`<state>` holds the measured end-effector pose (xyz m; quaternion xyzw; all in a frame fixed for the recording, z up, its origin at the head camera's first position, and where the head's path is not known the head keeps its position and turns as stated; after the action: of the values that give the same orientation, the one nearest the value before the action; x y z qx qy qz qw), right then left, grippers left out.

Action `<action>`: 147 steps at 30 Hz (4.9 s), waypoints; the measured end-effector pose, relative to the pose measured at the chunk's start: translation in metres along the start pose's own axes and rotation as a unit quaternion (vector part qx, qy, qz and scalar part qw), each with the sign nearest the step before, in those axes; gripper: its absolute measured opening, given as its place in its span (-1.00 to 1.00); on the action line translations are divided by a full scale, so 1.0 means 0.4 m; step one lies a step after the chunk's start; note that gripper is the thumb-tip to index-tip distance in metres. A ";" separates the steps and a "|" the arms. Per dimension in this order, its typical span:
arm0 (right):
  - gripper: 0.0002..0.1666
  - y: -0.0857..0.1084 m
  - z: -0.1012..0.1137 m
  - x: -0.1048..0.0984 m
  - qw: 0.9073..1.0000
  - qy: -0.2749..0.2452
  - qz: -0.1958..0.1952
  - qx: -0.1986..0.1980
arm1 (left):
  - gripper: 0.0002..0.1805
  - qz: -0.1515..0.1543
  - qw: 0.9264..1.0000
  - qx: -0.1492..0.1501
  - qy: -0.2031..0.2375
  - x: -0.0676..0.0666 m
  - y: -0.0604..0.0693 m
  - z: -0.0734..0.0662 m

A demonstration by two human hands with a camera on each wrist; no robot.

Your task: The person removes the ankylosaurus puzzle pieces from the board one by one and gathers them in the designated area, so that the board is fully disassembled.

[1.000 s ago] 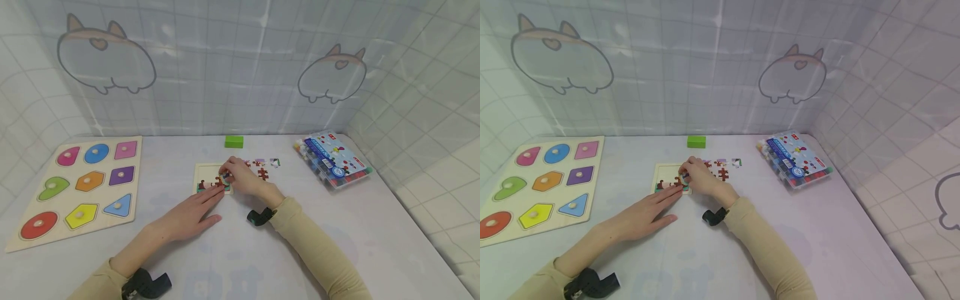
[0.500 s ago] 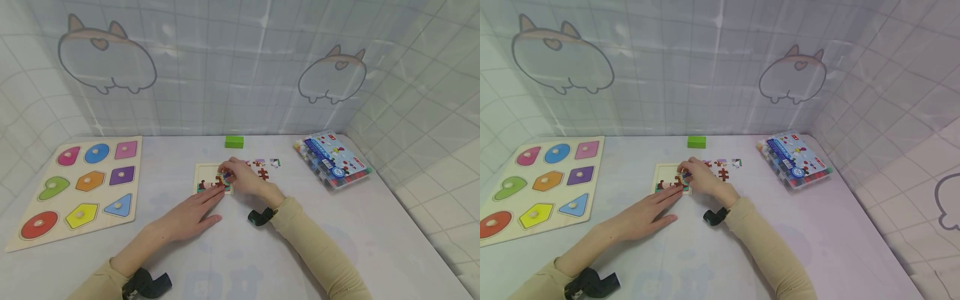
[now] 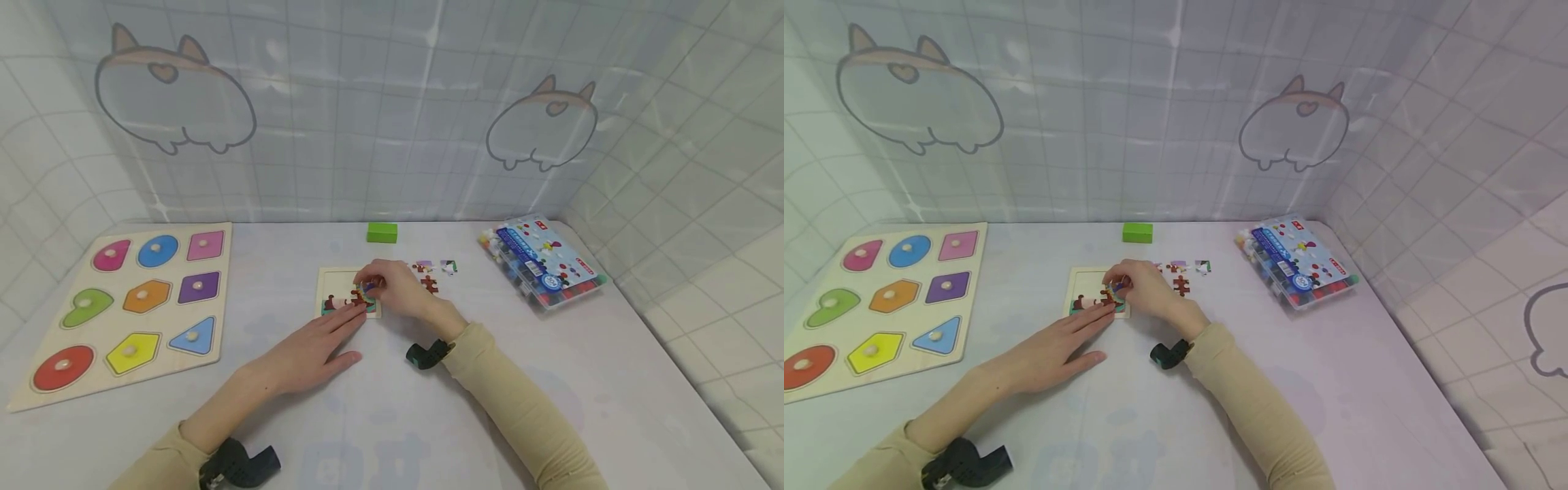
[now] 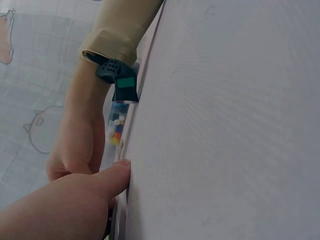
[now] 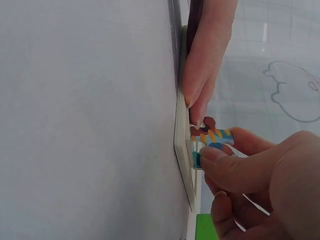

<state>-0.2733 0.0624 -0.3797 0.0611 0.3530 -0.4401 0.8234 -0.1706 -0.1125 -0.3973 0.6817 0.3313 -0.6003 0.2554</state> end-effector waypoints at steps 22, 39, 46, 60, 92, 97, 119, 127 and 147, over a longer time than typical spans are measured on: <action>-0.69 0.159 -0.104 -0.219 0.990 -0.042 -0.079 0.108 | -0.26 -0.001 1.000 -0.005 0.005 -0.001 0.002 0.000; -0.63 0.236 -0.179 -0.255 0.989 -0.016 -0.070 0.126 | -0.25 -0.007 1.000 0.001 0.001 0.004 0.004 -0.001; -0.60 0.238 -0.183 -0.251 0.992 0.016 -0.056 0.116 | -0.25 -0.005 1.000 0.000 0.000 0.003 0.001 -0.002; -0.59 0.241 -0.175 -0.248 0.992 0.004 -0.038 0.117 | -0.27 -0.006 1.000 -0.002 0.018 0.003 0.000 0.002; -0.71 0.201 -0.106 -0.226 0.991 0.028 -0.109 0.070 | -0.30 0.058 0.997 -0.032 0.043 -0.029 0.025 0.011; -0.73 0.111 -0.021 -0.138 0.998 0.005 -0.063 0.009 | -0.28 0.054 0.997 -0.033 0.051 -0.026 0.025 0.012; -0.76 -0.063 0.035 0.086 0.992 -0.052 0.107 0.049 | -0.24 0.079 0.996 -0.019 0.037 -0.031 0.030 0.004; -0.78 -0.066 0.031 0.089 0.994 -0.039 0.098 0.040 | -0.24 0.084 0.996 -0.020 0.036 -0.033 0.029 0.003; -0.83 -0.066 0.027 0.096 0.987 -0.098 0.107 0.073 | -0.24 0.083 0.996 -0.022 0.035 -0.034 0.024 0.001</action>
<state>-0.2740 0.0156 -0.3904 0.1145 0.2289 -0.3776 0.8899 -0.1644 -0.1208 -0.3843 0.7219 0.2954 -0.5449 0.3076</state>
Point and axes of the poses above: each hand's wrist, its own y-axis away from the middle knuckle, its own x-axis out of the palm, z = x × y, the point moved 3 cm from there along -y, towards the middle knuckle, and after that the axes turned 11 degrees about -y, right-handed, at the moved point
